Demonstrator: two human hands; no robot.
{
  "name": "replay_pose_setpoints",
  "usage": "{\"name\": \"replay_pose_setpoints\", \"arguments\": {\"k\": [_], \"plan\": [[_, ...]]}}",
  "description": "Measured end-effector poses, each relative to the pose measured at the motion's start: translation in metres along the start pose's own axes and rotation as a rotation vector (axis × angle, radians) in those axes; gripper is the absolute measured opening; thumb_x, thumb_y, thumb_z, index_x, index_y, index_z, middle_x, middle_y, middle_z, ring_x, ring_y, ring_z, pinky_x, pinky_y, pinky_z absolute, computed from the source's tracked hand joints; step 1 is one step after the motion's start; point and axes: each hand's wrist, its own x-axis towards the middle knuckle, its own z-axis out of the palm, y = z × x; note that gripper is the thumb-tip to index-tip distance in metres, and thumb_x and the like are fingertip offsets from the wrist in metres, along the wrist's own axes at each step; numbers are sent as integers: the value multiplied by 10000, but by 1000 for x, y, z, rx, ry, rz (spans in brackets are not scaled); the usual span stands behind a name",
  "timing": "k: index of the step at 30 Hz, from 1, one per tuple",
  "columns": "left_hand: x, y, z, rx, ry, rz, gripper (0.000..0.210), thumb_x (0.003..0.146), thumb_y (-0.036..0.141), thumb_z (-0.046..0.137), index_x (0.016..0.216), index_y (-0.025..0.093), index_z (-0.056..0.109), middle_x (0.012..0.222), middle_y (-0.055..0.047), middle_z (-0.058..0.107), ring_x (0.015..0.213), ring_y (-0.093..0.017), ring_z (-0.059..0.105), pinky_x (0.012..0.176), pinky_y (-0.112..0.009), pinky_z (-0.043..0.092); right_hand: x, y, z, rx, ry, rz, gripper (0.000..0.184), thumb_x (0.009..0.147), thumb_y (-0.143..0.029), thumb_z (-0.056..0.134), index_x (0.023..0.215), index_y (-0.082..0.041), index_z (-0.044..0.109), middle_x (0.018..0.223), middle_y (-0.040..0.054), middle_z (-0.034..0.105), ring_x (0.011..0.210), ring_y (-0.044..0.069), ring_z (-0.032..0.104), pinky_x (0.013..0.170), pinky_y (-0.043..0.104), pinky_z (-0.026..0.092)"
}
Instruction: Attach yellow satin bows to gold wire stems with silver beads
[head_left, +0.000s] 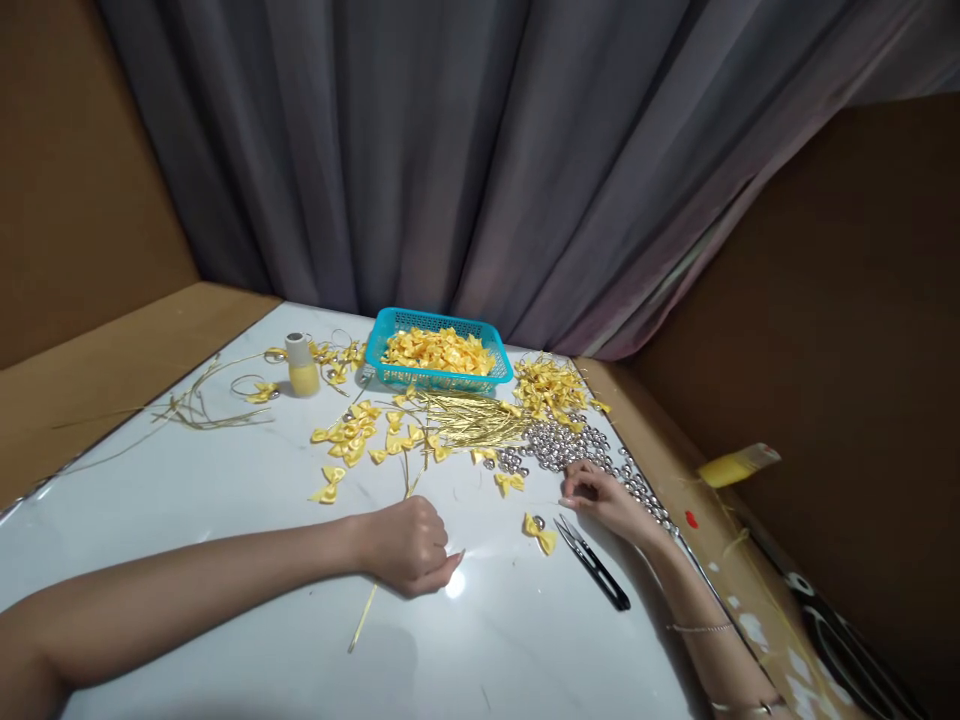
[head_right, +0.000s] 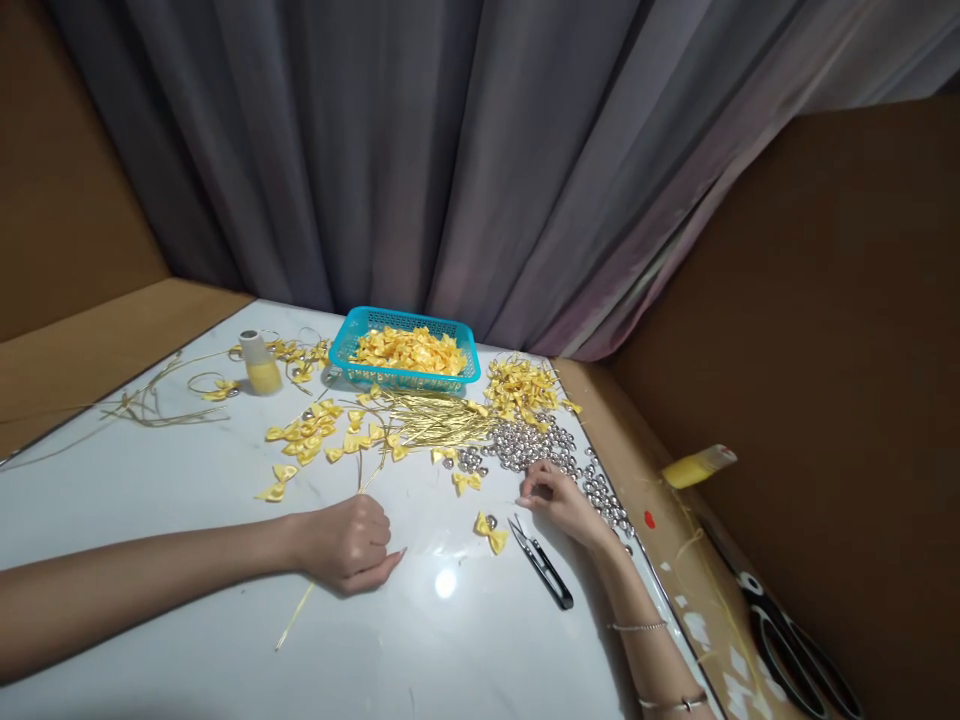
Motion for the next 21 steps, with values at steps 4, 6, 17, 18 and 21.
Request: {"name": "replay_pose_setpoints", "arguments": {"k": [4,6,17,18,21], "plan": [[3,1,-2,-13,-11,-12,456,822,138,436,374,190,367,337,12,387,313,-115,335,362,-306,191,-3,-6,-4,-23,37,-3,402,763,-557,580,634,-176,578,842,70,523,844,230,546,773,371,447],[4,2,-3,-18,2,-22,453,813,135,433,369,192,370,336,11,384,312,-120,325,357,-315,190,-4,-18,-7,-52,66,-19,346,798,-499,568,662,-180,571,864,79,526,850,239,533,754,378,439],[5,4,-3,55,36,-28,419,803,145,482,389,180,421,353,10,406,344,-118,317,388,-290,195,55,-88,43,-165,-184,-356,231,650,-187,795,826,-192,646,982,56,563,967,230,487,881,390,336],[6,4,-5,58,47,-67,413,816,154,481,407,179,428,367,11,413,359,-119,335,396,-282,218,61,-86,46,-168,-202,-371,197,650,-199,798,761,-179,636,947,50,565,947,221,494,873,382,343],[13,-2,-11,-16,53,-355,288,853,245,507,579,160,527,532,-14,538,516,-142,491,490,-259,374,69,-82,47,-167,-228,-404,180,706,-195,756,653,-158,588,888,42,577,918,206,505,857,373,348]]}}
